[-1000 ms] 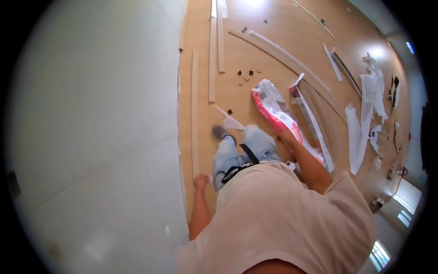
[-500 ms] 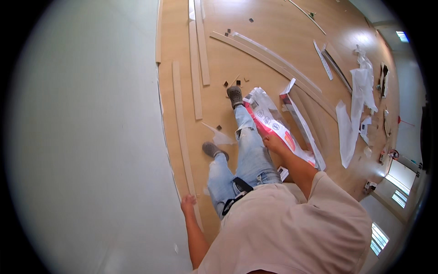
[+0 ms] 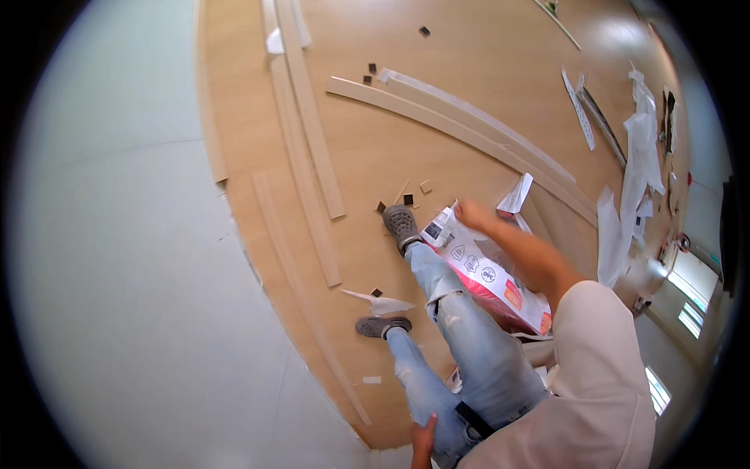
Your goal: The person installs wooden baseboards along the walls of a room. They measure the wall space, cut the planks to size using a miter saw, and fit the pieces into place along the floor-wall junction.
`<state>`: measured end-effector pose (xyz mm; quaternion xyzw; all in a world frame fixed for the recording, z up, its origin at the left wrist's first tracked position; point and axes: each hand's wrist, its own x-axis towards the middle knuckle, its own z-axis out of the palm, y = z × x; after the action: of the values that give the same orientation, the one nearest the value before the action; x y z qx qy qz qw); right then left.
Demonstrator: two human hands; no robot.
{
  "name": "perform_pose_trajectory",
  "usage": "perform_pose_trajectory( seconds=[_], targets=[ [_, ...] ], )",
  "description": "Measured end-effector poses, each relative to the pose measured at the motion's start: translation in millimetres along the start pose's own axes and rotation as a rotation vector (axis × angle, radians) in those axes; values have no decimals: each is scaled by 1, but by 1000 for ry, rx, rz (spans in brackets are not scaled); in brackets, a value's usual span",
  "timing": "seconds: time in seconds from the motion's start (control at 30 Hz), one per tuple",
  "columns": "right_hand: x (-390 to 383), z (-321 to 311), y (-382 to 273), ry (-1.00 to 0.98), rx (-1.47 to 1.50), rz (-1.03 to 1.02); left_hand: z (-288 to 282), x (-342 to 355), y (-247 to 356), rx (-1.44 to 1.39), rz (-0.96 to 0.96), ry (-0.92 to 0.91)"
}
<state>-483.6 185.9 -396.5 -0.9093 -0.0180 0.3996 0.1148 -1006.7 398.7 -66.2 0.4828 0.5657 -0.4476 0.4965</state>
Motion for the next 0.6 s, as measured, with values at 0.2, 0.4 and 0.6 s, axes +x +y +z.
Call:
perform_pose_trajectory(
  seconds=[0.2, 0.4, 0.6],
  targets=[
    [262, 2, 5, 193, -254, -98, 53, 35, 117, -140, -19, 145],
    [408, 27, -10, 502, -373, -194, 80, 117, 163, -69, -151, 152],
    [425, 72, 15, 682, -416, -319, 81, 141, 168, -2, -212, 150]
  ],
)
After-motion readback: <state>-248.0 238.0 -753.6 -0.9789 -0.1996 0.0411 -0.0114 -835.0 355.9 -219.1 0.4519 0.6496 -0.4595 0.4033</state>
